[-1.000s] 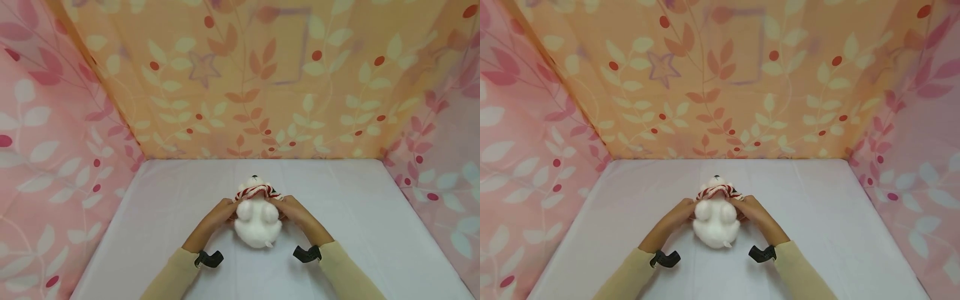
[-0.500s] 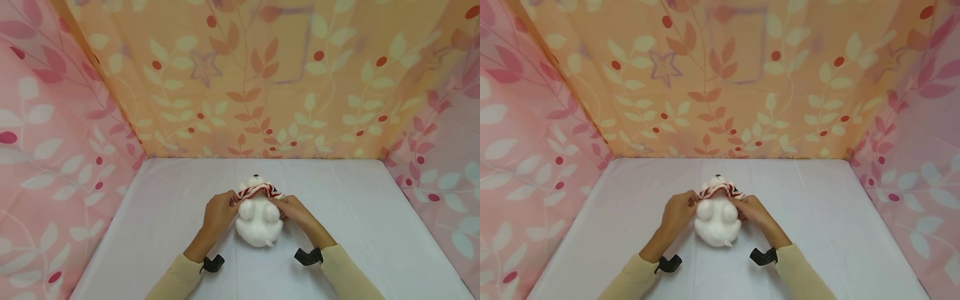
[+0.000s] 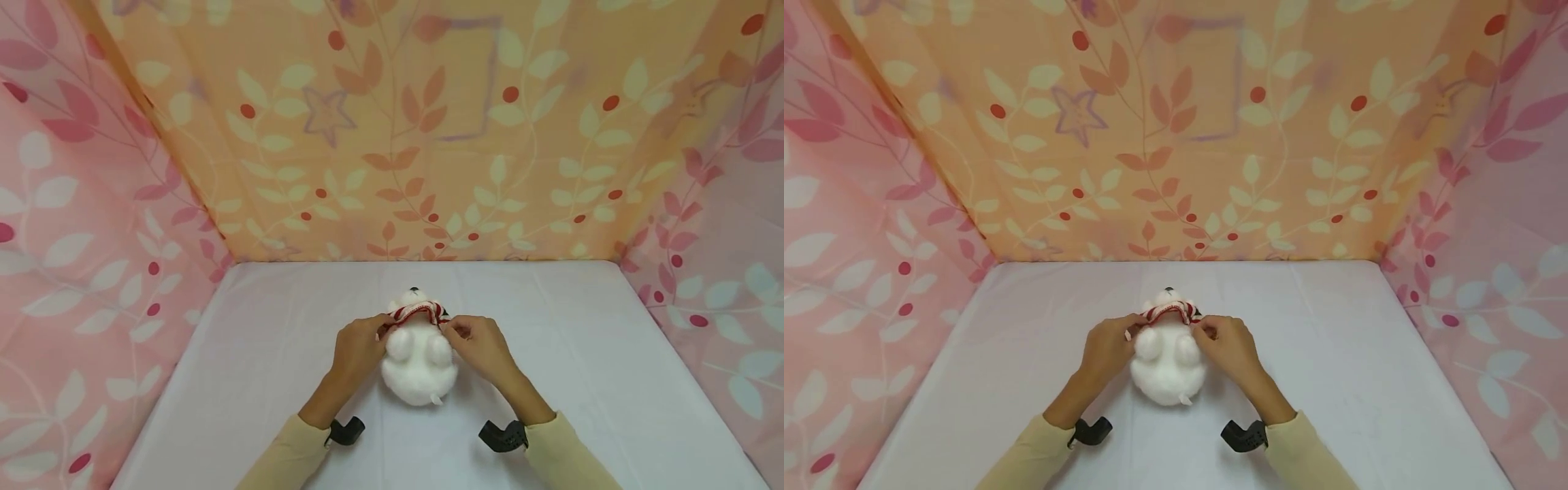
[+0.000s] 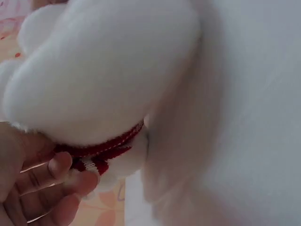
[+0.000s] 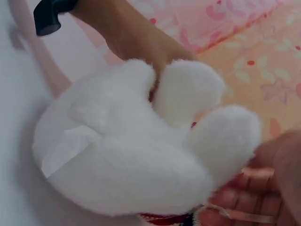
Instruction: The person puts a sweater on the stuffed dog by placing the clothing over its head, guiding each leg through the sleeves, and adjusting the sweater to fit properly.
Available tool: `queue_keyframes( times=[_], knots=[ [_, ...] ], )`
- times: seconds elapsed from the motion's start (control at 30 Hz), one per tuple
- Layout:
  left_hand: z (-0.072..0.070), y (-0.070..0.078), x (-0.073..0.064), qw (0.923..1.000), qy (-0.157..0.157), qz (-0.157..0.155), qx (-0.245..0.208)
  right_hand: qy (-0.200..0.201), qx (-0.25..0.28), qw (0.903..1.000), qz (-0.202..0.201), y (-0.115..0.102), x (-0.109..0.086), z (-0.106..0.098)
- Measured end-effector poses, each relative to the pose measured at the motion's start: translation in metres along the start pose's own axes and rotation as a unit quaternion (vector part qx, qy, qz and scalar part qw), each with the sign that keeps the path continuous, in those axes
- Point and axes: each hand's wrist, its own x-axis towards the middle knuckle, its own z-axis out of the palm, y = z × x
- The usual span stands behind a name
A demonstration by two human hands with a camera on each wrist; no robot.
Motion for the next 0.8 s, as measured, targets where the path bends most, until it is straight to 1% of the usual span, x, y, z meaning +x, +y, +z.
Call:
queue_keyframes(
  times=[0.07,0.1,0.17,0.23,0.3,0.4,0.43,0.5,0.57,0.67,0.73,0.8],
  knots=[
    [0.000,-0.002,-0.001,0.9985,-0.018,-0.024,-0.046,0.009,-0.010,0.9968,-0.079,-0.005,-0.002,0.001],
    [0.000,-0.003,-0.002,0.9966,-0.024,-0.035,-0.070,0.009,-0.016,0.9926,-0.120,-0.007,-0.003,0.002],
    [-0.002,-0.003,-0.003,0.9916,-0.036,-0.053,-0.113,0.009,-0.032,0.9806,-0.193,-0.009,-0.005,0.006],
    [-0.005,-0.004,-0.005,0.9858,-0.045,-0.066,-0.148,0.027,-0.056,0.9681,-0.242,-0.011,-0.005,0.010],
    [-0.007,-0.004,-0.006,0.9795,-0.053,-0.071,-0.180,0.053,-0.075,0.9582,-0.271,-0.012,-0.005,0.016],
    [-0.009,-0.005,-0.007,0.9683,-0.061,-0.071,-0.232,0.067,-0.094,0.9500,-0.290,-0.015,-0.003,0.025],
    [-0.009,-0.005,-0.008,0.9644,-0.061,-0.071,-0.247,0.068,-0.101,0.9486,-0.292,-0.017,-0.002,0.028],
    [-0.009,-0.006,-0.009,0.9594,-0.059,-0.067,-0.267,0.070,-0.118,0.9475,-0.289,-0.018,-0.001,0.034],
    [-0.010,-0.007,-0.009,0.9575,-0.054,-0.063,-0.276,0.075,-0.138,0.9468,-0.281,-0.020,-0.001,0.039],
    [-0.011,-0.007,-0.011,0.9589,-0.042,-0.058,-0.275,0.090,-0.157,0.9446,-0.274,-0.021,-0.002,0.046],
    [-0.013,-0.006,-0.012,0.9590,-0.032,-0.052,-0.277,0.101,-0.163,0.9425,-0.274,-0.022,-0.002,0.049],
    [-0.016,-0.005,-0.012,0.9589,-0.020,-0.045,-0.279,0.108,-0.157,0.9425,-0.274,-0.024,-0.001,0.052]
  ],
)
